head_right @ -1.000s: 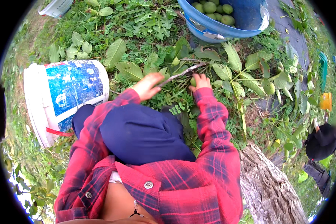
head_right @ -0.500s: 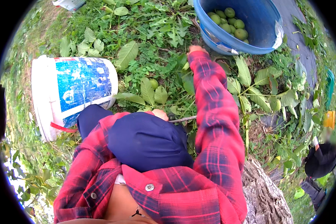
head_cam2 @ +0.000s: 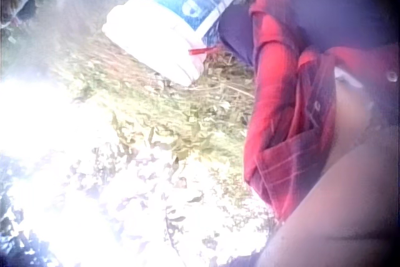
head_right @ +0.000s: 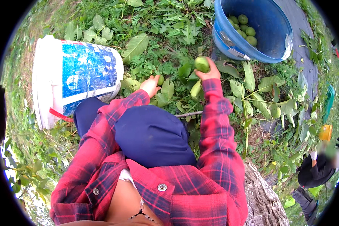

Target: The person picks walnuts from the ground by hand and places them into buckets.

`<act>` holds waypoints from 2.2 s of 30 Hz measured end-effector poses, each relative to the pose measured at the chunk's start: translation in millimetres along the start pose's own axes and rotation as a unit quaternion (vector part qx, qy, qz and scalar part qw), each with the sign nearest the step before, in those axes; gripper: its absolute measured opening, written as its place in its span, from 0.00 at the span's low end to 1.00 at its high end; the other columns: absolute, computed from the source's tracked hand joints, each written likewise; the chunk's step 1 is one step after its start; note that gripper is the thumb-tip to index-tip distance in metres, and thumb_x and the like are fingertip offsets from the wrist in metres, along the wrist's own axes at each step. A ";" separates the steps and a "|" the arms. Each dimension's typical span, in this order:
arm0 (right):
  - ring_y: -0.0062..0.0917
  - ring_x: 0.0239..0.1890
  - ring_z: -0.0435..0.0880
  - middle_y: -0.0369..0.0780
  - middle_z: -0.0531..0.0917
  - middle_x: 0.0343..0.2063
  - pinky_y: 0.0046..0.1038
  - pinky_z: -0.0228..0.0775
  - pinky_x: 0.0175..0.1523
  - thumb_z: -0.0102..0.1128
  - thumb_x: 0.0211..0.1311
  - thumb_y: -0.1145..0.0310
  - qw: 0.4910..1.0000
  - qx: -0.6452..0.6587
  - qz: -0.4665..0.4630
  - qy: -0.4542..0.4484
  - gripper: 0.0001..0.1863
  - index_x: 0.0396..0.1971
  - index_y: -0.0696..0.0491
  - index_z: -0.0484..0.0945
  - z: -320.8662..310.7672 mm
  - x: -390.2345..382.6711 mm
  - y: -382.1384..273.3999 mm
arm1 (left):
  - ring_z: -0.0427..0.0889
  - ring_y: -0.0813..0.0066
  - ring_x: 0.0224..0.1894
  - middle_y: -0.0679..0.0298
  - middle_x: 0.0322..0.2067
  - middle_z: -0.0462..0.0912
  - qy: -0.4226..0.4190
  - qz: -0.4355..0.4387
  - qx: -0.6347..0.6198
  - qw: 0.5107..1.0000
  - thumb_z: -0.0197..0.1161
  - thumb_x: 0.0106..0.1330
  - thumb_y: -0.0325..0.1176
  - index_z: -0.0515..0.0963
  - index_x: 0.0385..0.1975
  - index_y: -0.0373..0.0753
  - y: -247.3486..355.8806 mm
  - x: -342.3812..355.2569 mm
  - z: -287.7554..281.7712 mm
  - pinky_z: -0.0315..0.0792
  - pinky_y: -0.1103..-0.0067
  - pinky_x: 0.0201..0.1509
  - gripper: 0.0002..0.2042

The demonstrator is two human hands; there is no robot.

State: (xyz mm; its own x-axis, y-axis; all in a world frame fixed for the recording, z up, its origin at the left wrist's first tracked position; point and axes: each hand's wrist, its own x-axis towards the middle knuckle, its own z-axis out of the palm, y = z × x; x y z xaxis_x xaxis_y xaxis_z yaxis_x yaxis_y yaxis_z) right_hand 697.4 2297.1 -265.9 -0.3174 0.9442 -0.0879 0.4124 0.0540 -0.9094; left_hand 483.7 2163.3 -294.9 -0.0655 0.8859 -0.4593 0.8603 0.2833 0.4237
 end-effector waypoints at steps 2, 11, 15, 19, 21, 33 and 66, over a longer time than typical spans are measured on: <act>0.25 0.36 0.72 0.42 0.72 0.38 0.26 0.66 0.41 0.63 0.34 0.70 0.976 0.216 0.004 0.025 0.33 0.47 0.54 0.60 -9.7 -9.5 -10.1 | 0.73 0.55 0.31 0.49 0.33 0.68 0.031 0.028 0.032 0.999 0.59 0.45 0.33 0.59 0.42 0.38 -3.5 8.0 0.6 0.68 0.68 0.32 0.23; 0.31 0.20 0.74 0.57 0.58 0.46 0.28 0.71 0.20 0.57 0.41 0.51 0.772 0.617 -0.019 -0.152 0.42 0.54 0.38 0.42 -33.5 -30.5 -120.9 | 0.73 0.57 0.30 0.52 0.31 0.69 0.073 0.000 0.024 0.997 0.60 0.38 0.34 0.63 0.41 0.42 -6.0 23.5 9.0 0.68 0.70 0.32 0.25; 0.33 0.28 0.74 0.53 0.61 0.45 0.28 0.72 0.25 0.57 0.43 0.64 0.847 0.504 -0.075 -0.149 0.39 0.54 0.44 0.44 -65.1 -22.5 -122.7 | 0.73 0.57 0.30 0.55 0.28 0.71 0.214 0.014 -0.091 0.972 0.59 0.36 0.40 0.66 0.38 0.42 28.1 20.5 -16.4 0.68 0.71 0.33 0.24; 0.35 0.41 0.69 0.50 0.65 0.43 0.30 0.71 0.34 0.58 0.37 0.78 0.943 0.258 -0.206 0.052 0.39 0.52 0.55 0.47 -75.8 -25.9 -164.2 | 0.74 0.71 0.22 0.56 0.28 0.73 0.280 0.059 -0.369 0.884 0.60 0.42 0.38 0.65 0.40 0.34 38.4 36.4 -67.5 0.68 0.79 0.21 0.24; 0.34 0.43 0.68 0.47 0.66 0.42 0.30 0.68 0.41 0.59 0.34 0.79 0.927 0.119 -0.322 0.150 0.37 0.49 0.59 0.51 -84.4 -16.7 -171.6 | 0.72 0.80 0.16 0.59 0.26 0.73 0.112 0.049 -0.600 0.791 0.57 0.48 0.35 0.65 0.40 0.32 54.7 29.5 -112.2 0.61 0.89 0.11 0.20; 0.27 0.39 0.69 0.47 0.66 0.42 0.24 0.64 0.42 0.62 0.37 0.74 0.892 0.170 -0.191 0.374 0.33 0.46 0.58 0.56 -135.2 28.2 -178.5 | 0.72 0.60 0.39 0.45 0.41 0.66 -0.155 0.259 -0.640 0.707 0.48 0.57 0.41 0.61 0.43 0.25 225.8 67.8 -239.6 0.68 0.74 0.43 0.23; 0.43 0.53 0.53 0.43 0.52 0.53 0.41 0.53 0.49 0.54 0.41 0.59 0.784 -0.345 -0.296 -0.423 0.32 0.51 0.34 0.56 158.0 -103.2 -34.8 | 0.59 0.55 0.50 0.52 0.45 0.63 -0.015 -0.032 0.203 0.978 0.54 0.49 0.38 0.63 0.46 0.46 -22.1 -38.0 -171.2 0.58 0.65 0.48 0.22</act>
State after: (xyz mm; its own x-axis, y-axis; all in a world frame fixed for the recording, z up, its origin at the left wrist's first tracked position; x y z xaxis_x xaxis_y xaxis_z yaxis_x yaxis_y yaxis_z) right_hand 580.9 2146.5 -289.5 -0.9599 0.1507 -0.2363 0.2505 0.8393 -0.4824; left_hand 380.6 2186.3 -153.1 -0.1161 0.8587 -0.4992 0.9854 0.1626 0.0505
